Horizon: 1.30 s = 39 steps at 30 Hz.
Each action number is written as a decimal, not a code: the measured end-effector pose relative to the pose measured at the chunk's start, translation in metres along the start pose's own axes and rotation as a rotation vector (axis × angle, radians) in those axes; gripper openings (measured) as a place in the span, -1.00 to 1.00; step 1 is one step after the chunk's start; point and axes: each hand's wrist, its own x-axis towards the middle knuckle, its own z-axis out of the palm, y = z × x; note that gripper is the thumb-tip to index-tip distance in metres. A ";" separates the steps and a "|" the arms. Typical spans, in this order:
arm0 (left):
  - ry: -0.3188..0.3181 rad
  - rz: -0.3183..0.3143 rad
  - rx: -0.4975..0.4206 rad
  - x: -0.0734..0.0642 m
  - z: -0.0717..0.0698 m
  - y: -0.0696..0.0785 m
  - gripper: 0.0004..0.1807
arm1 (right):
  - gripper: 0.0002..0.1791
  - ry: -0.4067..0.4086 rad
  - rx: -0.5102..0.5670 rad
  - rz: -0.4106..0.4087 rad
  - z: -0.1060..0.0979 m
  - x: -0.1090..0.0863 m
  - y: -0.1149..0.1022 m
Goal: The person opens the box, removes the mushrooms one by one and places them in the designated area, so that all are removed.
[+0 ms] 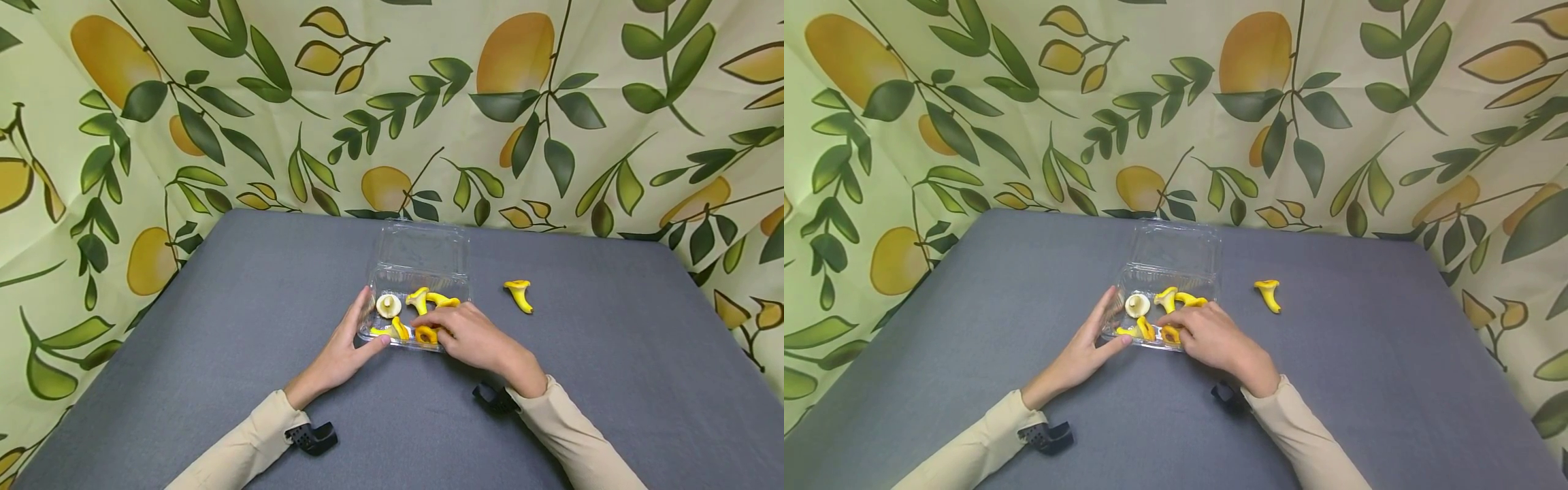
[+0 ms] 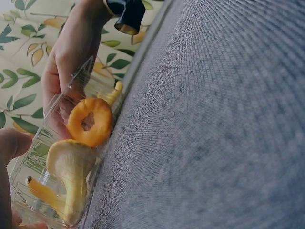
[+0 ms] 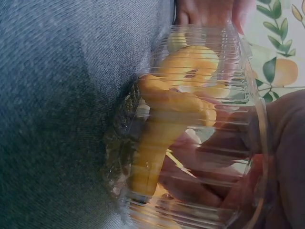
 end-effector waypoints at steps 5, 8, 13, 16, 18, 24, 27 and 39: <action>-0.001 0.001 -0.002 0.000 0.000 -0.001 -0.02 | -0.57 -0.016 -0.005 0.035 0.000 0.000 -0.001; -0.001 0.003 0.004 0.000 0.000 -0.001 -0.03 | -0.57 -0.013 -0.001 0.041 0.001 0.000 -0.001; 0.000 -0.004 0.010 0.001 0.000 -0.002 -0.03 | -0.59 -0.012 0.023 0.047 0.002 -0.001 0.000; 0.002 -0.009 0.016 0.001 0.000 -0.002 -0.02 | -0.59 -0.012 0.031 0.047 0.002 -0.001 0.002; 0.004 -0.008 0.019 0.001 0.000 -0.002 -0.03 | -0.59 -0.011 0.032 0.034 0.001 -0.001 0.002; 0.007 0.004 0.009 0.001 0.000 -0.004 -0.03 | -0.61 -0.001 0.038 -0.020 -0.001 0.000 0.002; 0.008 0.004 0.002 0.001 0.001 -0.004 -0.03 | -0.62 -0.004 0.046 -0.035 -0.002 0.001 0.003; 0.002 0.003 -0.005 0.002 0.001 -0.005 -0.04 | -0.58 -0.031 0.080 -0.016 -0.002 -0.003 0.004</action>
